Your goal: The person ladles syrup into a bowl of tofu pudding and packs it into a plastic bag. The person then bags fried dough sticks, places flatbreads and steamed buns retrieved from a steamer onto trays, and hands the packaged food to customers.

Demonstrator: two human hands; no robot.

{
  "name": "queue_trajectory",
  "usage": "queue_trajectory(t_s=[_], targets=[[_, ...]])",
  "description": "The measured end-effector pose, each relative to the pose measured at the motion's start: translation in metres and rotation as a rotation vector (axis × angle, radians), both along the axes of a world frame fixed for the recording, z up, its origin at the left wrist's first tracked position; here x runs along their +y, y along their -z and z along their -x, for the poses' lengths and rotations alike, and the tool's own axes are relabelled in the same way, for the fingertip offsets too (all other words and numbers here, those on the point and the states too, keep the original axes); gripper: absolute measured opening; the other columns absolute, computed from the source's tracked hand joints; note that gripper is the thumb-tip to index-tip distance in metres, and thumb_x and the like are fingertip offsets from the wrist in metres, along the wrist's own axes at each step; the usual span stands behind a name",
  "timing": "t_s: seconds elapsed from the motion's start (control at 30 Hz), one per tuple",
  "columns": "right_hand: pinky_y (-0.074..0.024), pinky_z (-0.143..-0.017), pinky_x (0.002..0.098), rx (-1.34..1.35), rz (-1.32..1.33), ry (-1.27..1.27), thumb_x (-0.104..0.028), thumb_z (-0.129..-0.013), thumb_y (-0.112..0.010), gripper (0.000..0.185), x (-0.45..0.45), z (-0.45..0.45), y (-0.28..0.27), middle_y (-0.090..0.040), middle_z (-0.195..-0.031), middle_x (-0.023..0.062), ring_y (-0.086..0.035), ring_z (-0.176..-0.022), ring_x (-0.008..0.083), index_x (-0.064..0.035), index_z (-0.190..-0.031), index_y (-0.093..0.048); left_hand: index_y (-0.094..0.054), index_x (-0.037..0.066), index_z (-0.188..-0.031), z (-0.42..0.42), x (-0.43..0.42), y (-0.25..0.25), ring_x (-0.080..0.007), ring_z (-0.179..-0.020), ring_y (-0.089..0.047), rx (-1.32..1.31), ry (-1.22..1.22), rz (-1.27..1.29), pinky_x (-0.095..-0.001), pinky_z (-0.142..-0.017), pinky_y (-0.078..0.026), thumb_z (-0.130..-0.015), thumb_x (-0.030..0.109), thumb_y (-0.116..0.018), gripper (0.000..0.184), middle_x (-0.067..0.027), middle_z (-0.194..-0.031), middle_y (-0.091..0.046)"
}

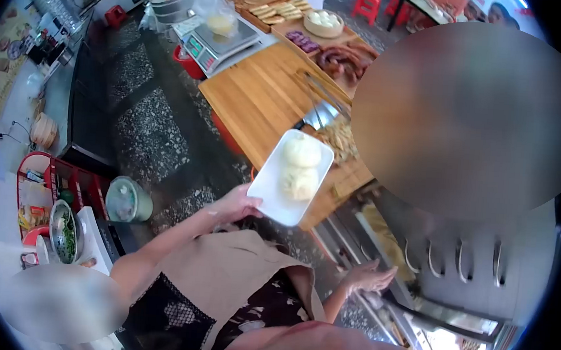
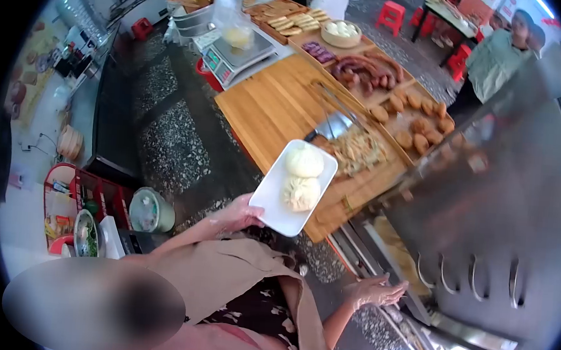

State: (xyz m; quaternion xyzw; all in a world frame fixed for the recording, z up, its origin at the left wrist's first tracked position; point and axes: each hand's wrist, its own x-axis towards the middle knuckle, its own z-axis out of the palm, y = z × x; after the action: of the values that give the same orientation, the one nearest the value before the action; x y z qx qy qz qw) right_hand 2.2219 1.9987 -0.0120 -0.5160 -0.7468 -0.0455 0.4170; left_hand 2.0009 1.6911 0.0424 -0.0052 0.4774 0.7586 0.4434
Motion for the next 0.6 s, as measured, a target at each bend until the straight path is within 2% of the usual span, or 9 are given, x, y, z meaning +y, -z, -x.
queue_trajectory(t_s=[0.03,0.1,0.2,0.37,0.4,0.47,0.5,0.57,0.6], targets=[[-0.0386,-0.098,0.0466,0.172,0.016,-0.120,-0.015,-0.088,-0.059,0.039,-0.020,0.038,-0.012,-0.056,-0.121,0.0184,-0.051,-0.113,0.0372,0.0046,-0.120,-0.051,-0.047,0.002,-0.126,0.012,-0.015,-0.007,-0.0190,-0.086,-0.064,-0.003,0.001,0.007,-0.0296,-0.068,-0.056,-0.082,0.005,-0.064,0.047,-0.0088,-0.106,-0.062],[-0.0438,-0.093,0.0382,0.281,0.556,-0.548,-0.006,-0.088,-0.056,0.027,-0.061,0.122,-0.030,-0.062,-0.109,0.0173,-0.059,-0.103,0.0293,0.0025,-0.113,-0.058,-0.049,0.001,-0.124,0.047,-0.057,-0.007,-0.0183,-0.085,-0.064,-0.030,0.009,0.019,-0.0285,-0.067,-0.056,-0.081,0.006,-0.064,0.046,-0.0089,-0.103,-0.063],[-0.0447,-0.087,0.0322,0.163,1.087,-1.076,-0.034,-0.098,-0.044,0.043,-0.131,0.259,-0.074,-0.061,-0.112,0.0152,-0.059,-0.100,0.0198,0.0018,-0.120,-0.056,-0.049,0.000,-0.124,0.117,-0.134,-0.010,-0.0171,-0.085,-0.064,0.014,0.073,0.036,-0.0273,-0.067,-0.056,-0.082,0.011,-0.065,0.047,-0.0080,-0.102,-0.063],[-0.0480,-0.074,0.0306,-0.428,1.289,-1.162,-0.035,-0.094,-0.046,0.041,-0.236,0.426,-0.097,-0.064,-0.089,0.0112,-0.061,-0.085,0.0197,0.0006,-0.101,-0.064,-0.056,-0.003,-0.114,0.279,-0.254,-0.028,-0.0164,-0.069,-0.065,0.170,0.376,0.131,-0.0264,-0.056,-0.055,-0.075,0.012,-0.060,0.042,-0.0084,-0.089,-0.065],[-0.0487,-0.069,0.0305,-0.493,1.258,-1.234,-0.032,-0.093,-0.046,0.037,-0.263,0.473,-0.098,-0.064,-0.085,0.0099,-0.061,-0.079,0.0199,0.0004,-0.097,-0.065,-0.058,-0.004,-0.108,0.338,-0.284,-0.038,-0.0177,-0.060,-0.064,0.172,0.364,0.184,-0.0271,-0.051,-0.053,-0.071,0.010,-0.056,0.040,-0.0103,-0.081,-0.065],[-0.0488,-0.056,0.0289,-0.584,0.856,-1.514,-0.026,-0.088,-0.051,0.030,-0.281,0.512,-0.100,-0.064,-0.079,0.0102,-0.060,-0.063,0.0193,0.0002,-0.091,-0.065,-0.058,-0.006,-0.105,0.394,-0.309,-0.053,-0.0187,-0.061,-0.065,0.224,0.388,0.201,-0.0275,-0.049,-0.053,-0.071,0.011,-0.055,0.037,-0.0112,-0.078,-0.065],[-0.0501,-0.057,0.0290,-0.618,0.894,-1.562,-0.024,-0.083,-0.057,0.028,-0.284,0.538,-0.104,-0.065,-0.080,0.0107,-0.060,-0.064,0.0179,0.0013,-0.093,-0.065,-0.058,-0.006,-0.104,0.423,-0.318,-0.060,-0.0187,-0.060,-0.065,0.235,0.389,0.199,-0.0274,-0.048,-0.053,-0.071,0.011,-0.055,0.037,-0.0111,-0.078,-0.065],[-0.0518,-0.057,0.0300,-0.096,1.879,-1.210,-0.018,-0.076,-0.061,0.028,-0.300,0.587,-0.110,-0.065,-0.080,0.0108,-0.062,-0.065,0.0179,0.0032,-0.095,-0.064,-0.059,-0.007,-0.103,0.483,-0.334,-0.065,-0.0183,-0.058,-0.064,0.254,0.387,0.166,-0.0273,-0.046,-0.052,-0.070,0.011,-0.056,0.037,-0.0106,-0.076,-0.065],[-0.0521,-0.056,0.0305,-0.110,1.881,-1.180,-0.015,-0.075,-0.061,0.029,-0.305,0.610,-0.123,-0.065,-0.080,0.0104,-0.062,-0.065,0.0185,0.0042,-0.096,-0.063,-0.059,-0.008,-0.102,0.518,-0.339,-0.065,-0.0180,-0.056,-0.063,0.256,0.406,0.079,-0.0272,-0.045,-0.052,-0.071,0.014,-0.057,0.038,-0.0103,-0.075,-0.065]])
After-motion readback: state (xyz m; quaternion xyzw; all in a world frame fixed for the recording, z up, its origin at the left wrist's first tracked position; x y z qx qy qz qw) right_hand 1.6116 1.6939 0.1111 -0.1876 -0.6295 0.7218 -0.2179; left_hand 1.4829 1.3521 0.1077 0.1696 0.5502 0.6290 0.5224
